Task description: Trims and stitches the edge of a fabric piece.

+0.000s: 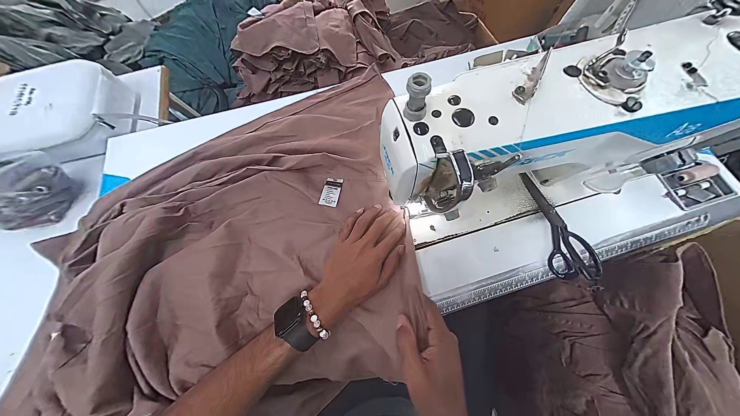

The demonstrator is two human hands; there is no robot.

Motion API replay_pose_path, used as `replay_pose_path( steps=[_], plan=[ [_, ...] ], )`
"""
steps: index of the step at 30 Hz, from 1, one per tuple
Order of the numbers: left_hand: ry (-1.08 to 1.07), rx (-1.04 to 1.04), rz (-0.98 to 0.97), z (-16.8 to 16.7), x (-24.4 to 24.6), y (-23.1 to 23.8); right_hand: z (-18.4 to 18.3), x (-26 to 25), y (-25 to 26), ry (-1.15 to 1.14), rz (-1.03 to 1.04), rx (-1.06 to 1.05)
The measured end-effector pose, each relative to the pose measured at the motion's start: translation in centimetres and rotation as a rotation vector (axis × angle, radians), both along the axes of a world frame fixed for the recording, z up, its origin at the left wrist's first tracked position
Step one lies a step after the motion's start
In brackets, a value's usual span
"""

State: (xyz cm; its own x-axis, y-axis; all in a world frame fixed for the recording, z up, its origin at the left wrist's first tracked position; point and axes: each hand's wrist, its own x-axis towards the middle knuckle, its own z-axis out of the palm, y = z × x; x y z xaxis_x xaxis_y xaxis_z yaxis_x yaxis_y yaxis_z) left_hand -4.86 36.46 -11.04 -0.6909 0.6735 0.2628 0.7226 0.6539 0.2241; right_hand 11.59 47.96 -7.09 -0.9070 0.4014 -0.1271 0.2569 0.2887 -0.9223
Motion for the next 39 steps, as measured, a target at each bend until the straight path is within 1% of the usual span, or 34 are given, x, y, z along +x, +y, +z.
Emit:
replay_pose_path(
  steps=[2, 6, 12, 15, 17, 18, 21, 25, 27, 29, 31, 33, 36, 39],
  plan=[
    [0.025, 0.014, 0.019, -0.1, -0.1, 0.1, 0.8, -0.4, 0.9, 0.038, -0.035, -0.063],
    [0.087, 0.021, 0.01, 0.0, -1.0, 0.1, 0.5, -1.4, 1.8, 0.03, -0.005, 0.003],
    [0.163, 0.018, -0.077, 0.2, -2.1, -0.2, -0.1, -1.8, 2.1, 0.027, 0.016, 0.033],
    [0.153, -0.052, 0.035, 0.8, 0.0, 0.7, -0.3, -2.3, 2.4, 0.024, 0.006, 0.072],
    [0.126, -0.044, 0.102, 0.4, 1.2, 1.0, -0.3, -2.4, 2.6, 0.021, 0.009, 0.1],
    [0.114, -0.024, 0.102, 0.2, 1.1, 0.9, -0.3, -2.5, 2.6, 0.024, 0.01, 0.108],
    [0.089, 0.013, 0.035, 0.1, -0.2, 0.2, -0.3, -2.9, 2.8, 0.034, 0.014, 0.122],
    [0.141, 0.034, -0.069, 0.3, -2.1, -0.3, -0.7, -3.9, 2.8, 0.048, 0.004, 0.168],
    [0.149, 0.037, -0.092, 0.4, -2.2, -0.3, -1.2, -4.4, 2.8, 0.07, -0.001, 0.207],
    [0.138, 0.002, -0.031, 0.7, -1.0, 0.3, -1.5, -4.8, 2.8, 0.049, 0.004, 0.263],
    [0.091, -0.031, 0.081, 0.6, 1.1, 1.1, -1.5, -4.6, 2.7, 0.013, 0.006, 0.298],
    [0.044, -0.039, 0.125, 0.2, 1.9, 1.1, -1.2, -4.1, 2.9, 0.016, 0.011, 0.303],
    [0.054, 0.0, 0.054, 0.1, 0.5, 0.5, -0.8, -3.6, 3.2, 0.041, 0.022, 0.265],
    [0.116, 0.004, -0.007, 0.3, -0.7, 0.1, -0.8, -3.8, 3.0, 0.044, 0.012, 0.27]
  ],
)
